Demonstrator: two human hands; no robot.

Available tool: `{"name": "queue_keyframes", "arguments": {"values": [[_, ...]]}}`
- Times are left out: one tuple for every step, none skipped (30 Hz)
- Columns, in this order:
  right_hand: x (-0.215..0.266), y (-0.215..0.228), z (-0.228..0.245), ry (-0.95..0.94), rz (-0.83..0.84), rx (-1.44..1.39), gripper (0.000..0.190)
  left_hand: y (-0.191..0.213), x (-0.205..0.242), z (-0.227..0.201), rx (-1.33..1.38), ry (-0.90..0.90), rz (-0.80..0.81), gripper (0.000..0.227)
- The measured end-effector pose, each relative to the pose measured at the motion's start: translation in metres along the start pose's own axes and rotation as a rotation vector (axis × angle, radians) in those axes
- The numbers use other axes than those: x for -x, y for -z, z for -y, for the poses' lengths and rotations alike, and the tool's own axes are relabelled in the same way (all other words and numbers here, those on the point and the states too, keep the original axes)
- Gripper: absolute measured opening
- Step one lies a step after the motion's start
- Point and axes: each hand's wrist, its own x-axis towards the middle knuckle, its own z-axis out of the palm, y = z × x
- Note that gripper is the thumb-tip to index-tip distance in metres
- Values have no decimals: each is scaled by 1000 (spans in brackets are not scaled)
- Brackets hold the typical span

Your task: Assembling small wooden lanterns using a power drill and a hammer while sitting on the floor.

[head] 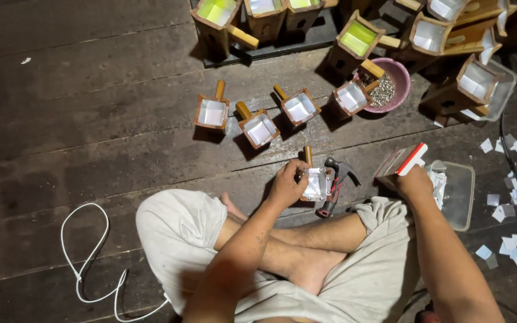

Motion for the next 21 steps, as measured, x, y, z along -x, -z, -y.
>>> {"name": "queue_keyframes", "arguments": {"values": [[-3,0,-1,-7,16,-5,45,-1,-1,3,2,-2,-5,19],[-1,-2,-4,-19,41,-9,45,-2,2,4,4,4,-5,19],[3,2,1,-19,46,-5,45,-2,7,6,4,10,-6,19],[5,8,7,-4,53,15,45,-2,6,8,13,15,1,18],[7,15,13,11,60,35,44,-3,5,9,21,20,9,18],[4,10,6,12,57,34,44,-3,4,10,21,16,8,18],[1,5,0,15,51,3,44,-4,4,12,16,17,9,19],[-2,0,-6,19,47,-25,45,-4,6,13,12,21,9,20],[0,4,-4,21,46,-23,45,-4,5,14,13,20,6,20],[3,8,-3,62,32,-5,41,-5,6,15,18,25,1,20],[7,12,-1,102,19,14,38,-6,7,15,23,29,-3,21],[11,14,-3,102,20,16,38,-5,7,14,24,32,-4,21],[15,17,-5,94,-38,-69,37,-4,7,13,20,33,-5,21],[19,20,-8,80,-100,-158,35,-5,5,11,17,31,-1,21],[20,20,-10,75,-102,-158,35,-5,6,11,20,29,4,21],[18,21,-9,51,-104,-204,34,-5,5,12,21,28,5,21],[18,22,-9,27,-106,-250,33,-5,4,13,23,27,6,20],[17,21,-10,32,-107,-250,33,-4,4,13,21,25,2,20],[15,20,-11,31,-121,-262,30,-4,3,13,17,19,2,21],[15,19,-15,28,-133,-272,27,-5,4,13,16,16,4,21],[15,18,-20,29,-132,-269,27,-5,3,7,17,18,1,21]]}}
